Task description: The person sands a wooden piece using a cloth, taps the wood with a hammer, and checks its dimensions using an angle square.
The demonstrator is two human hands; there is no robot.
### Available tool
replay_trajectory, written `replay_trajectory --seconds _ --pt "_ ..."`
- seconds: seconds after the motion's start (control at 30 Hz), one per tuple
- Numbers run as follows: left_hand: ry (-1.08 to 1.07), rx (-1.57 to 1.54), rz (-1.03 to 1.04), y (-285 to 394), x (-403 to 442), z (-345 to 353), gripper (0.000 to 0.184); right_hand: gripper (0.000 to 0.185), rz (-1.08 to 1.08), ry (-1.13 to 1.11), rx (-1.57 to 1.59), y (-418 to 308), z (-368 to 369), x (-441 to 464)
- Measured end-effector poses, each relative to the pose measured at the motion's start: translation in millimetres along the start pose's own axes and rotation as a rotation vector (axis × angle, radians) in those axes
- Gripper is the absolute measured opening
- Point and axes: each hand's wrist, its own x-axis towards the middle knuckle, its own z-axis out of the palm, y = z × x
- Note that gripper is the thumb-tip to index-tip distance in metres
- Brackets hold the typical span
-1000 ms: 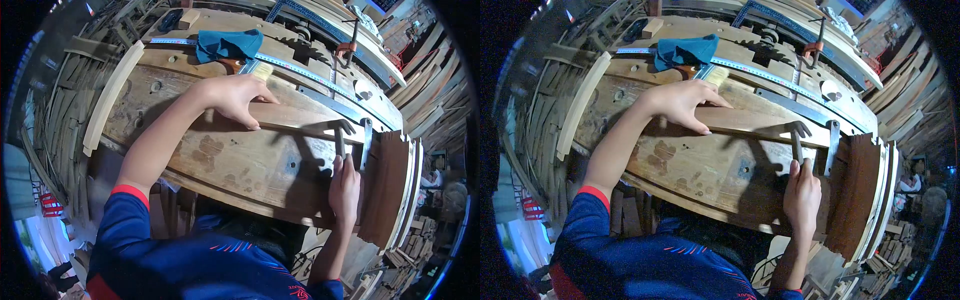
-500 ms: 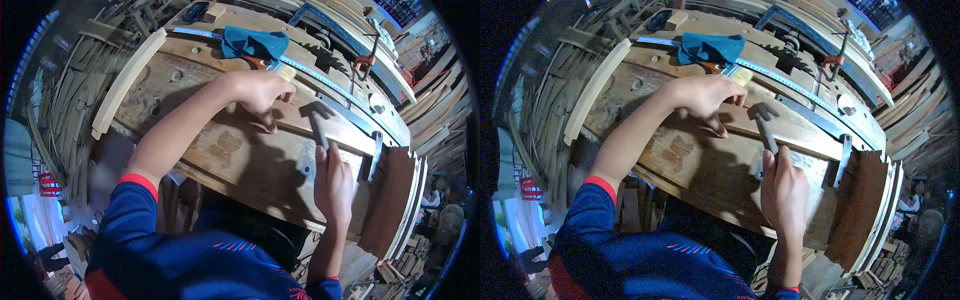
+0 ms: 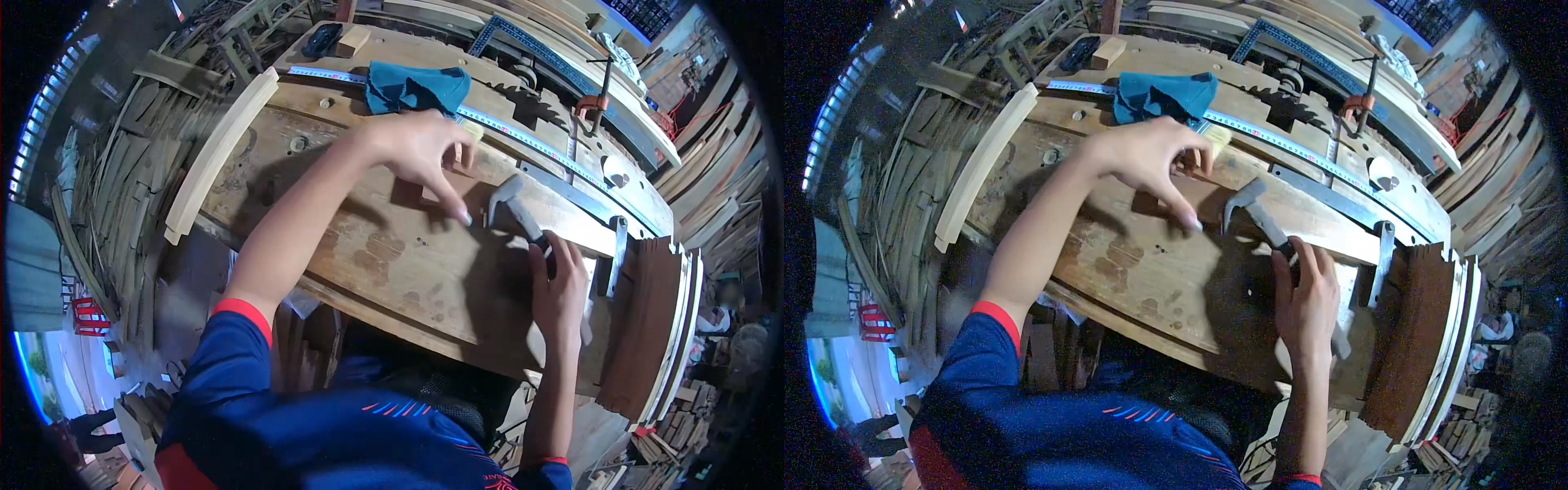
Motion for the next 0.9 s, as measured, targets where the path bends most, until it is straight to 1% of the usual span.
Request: replay_trajectory --seconds 0.07,0.13,0.17,0.2,0.23,0.27,0.3,0.37,0.4,0.43,0.53,0.57,0.6,0.67,0.73,0.77,0.8,0.87,0.9 --pt "0.124 -0.085 -0.049 10.9 -11.2 -18.0 0.078 0.032 -0.014 0.036 -0.047 7.8 7.0 -3.5" --pt "0.338 -0.046 0.017 27.1 -31.2 -32.4 0.076 0.034 -0.112 0.165 -0.211 5.9 3.7 -4.1" --pt "0.481 -0.079 0.092 40.4 -47.1 -36.1 0.075 0.034 -0.156 0.227 -0.296 4.4 -0.5 -5.0" --pt "0.616 -0.115 0.171 53.3 -64.0 -37.6 0.075 0.046 -0.112 0.183 -0.182 -3.7 -17.5 -0.5" --pt "0.725 -0.166 0.240 67.8 -85.0 -37.1 0.069 0.056 -0.091 0.134 0.041 -21.2 -48.3 4.5" --pt "0.815 -0.235 0.308 78.4 -103.1 -34.1 0.064 0.063 -0.226 0.109 0.434 -39.2 -76.0 12.6" --pt "0.873 -0.326 0.399 83.8 -117.5 -27.2 0.058 0.063 -0.366 0.096 0.594 -50.2 -98.7 16.6" --pt "0.939 -0.353 0.482 84.7 -142.5 -8.2 0.049 0.063 -0.615 0.073 0.712 -67.2 -127.3 23.3" --pt "0.948 -0.255 0.513 81.3 -150.6 -0.3 0.047 0.063 -0.684 0.069 0.746 -72.2 -134.8 27.7" --pt "0.980 -0.190 0.465 77.4 -156.8 12.3 0.051 0.063 -0.731 0.060 0.769 -75.5 -138.6 29.2" --pt "1.049 -0.094 0.166 62.9 -169.6 69.1 0.068 0.063 -0.800 0.052 0.788 -84.8 -137.6 29.4" --pt "1.059 -0.012 0.088 62.4 -171.7 83.0 0.053 0.063 -0.807 0.058 0.790 -85.4 -136.8 30.2" --pt "1.010 -0.028 -0.068 69.7 -176.7 93.7 0.040 0.063 -0.811 0.065 0.786 -85.7 -137.0 31.2" --pt "1.025 0.028 -0.216 69.3 -186.9 118.4 0.036 0.063 -0.805 0.064 0.764 -83.8 -137.0 34.1" --pt "0.998 0.175 -0.256 62.5 -196.0 132.5 0.035 0.063 -0.808 0.065 0.748 -87.5 -135.9 33.3" --pt "0.990 0.181 -0.265 59.5 -197.0 139.1 0.038 0.063 -0.816 0.068 0.741 -90.5 -135.2 32.9" --pt "0.992 0.231 -0.256 53.1 -194.3 146.4 0.042 0.063 -0.822 0.075 0.740 -92.6 -135.5 32.4" --pt "0.948 0.439 -0.221 51.1 -184.9 151.9 0.044 0.063 -0.832 0.090 0.719 -98.7 -135.6 30.6" --pt "1.001 0.485 -0.200 44.1 -182.1 158.8 0.045 0.063 -0.837 0.101 0.711 -100.9 -135.8 30.0"
